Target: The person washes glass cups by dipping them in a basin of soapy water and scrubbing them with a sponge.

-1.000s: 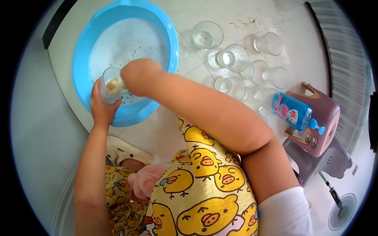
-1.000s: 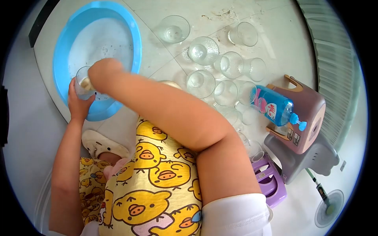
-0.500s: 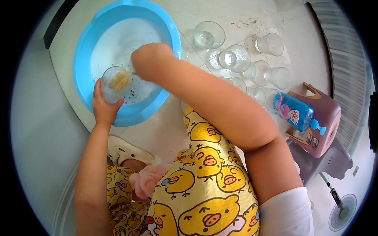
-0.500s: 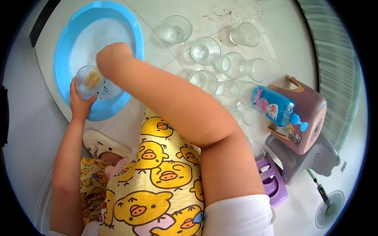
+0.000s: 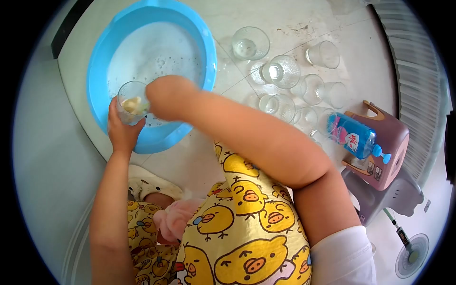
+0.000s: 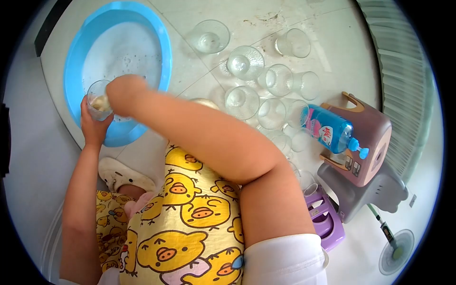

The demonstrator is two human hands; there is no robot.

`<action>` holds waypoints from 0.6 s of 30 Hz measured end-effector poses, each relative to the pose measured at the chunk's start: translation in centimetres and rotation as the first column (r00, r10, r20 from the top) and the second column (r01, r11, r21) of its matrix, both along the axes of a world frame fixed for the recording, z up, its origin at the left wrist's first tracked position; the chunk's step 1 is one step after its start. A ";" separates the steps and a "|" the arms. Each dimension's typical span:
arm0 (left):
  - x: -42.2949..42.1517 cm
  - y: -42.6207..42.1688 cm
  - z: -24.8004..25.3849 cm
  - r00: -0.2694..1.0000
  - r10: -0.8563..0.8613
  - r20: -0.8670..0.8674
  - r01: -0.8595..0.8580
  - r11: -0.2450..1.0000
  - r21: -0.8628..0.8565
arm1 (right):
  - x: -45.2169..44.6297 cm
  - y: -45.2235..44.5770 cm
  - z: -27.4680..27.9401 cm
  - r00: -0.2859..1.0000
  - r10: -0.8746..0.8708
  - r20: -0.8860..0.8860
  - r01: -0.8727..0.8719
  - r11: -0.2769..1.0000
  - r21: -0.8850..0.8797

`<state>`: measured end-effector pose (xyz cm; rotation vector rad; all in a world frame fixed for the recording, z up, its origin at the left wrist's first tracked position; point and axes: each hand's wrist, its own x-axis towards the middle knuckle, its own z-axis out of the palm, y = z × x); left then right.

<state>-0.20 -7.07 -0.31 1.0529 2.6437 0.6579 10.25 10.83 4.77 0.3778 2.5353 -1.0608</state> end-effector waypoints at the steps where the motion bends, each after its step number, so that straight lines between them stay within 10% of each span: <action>1: -0.2 -0.2 -0.1 1.000 -0.010 0.015 0.010 1.000 0.022 | 0.1 1.0 -0.8 0.999 -0.021 0.029 0.022 0.999 -0.034; 18: 0.4 0.5 1.0 0.999 0.044 0.016 -0.043 0.997 -0.065 | -0.3 0.4 0.8 0.997 0.080 -0.012 -0.079 0.993 0.083</action>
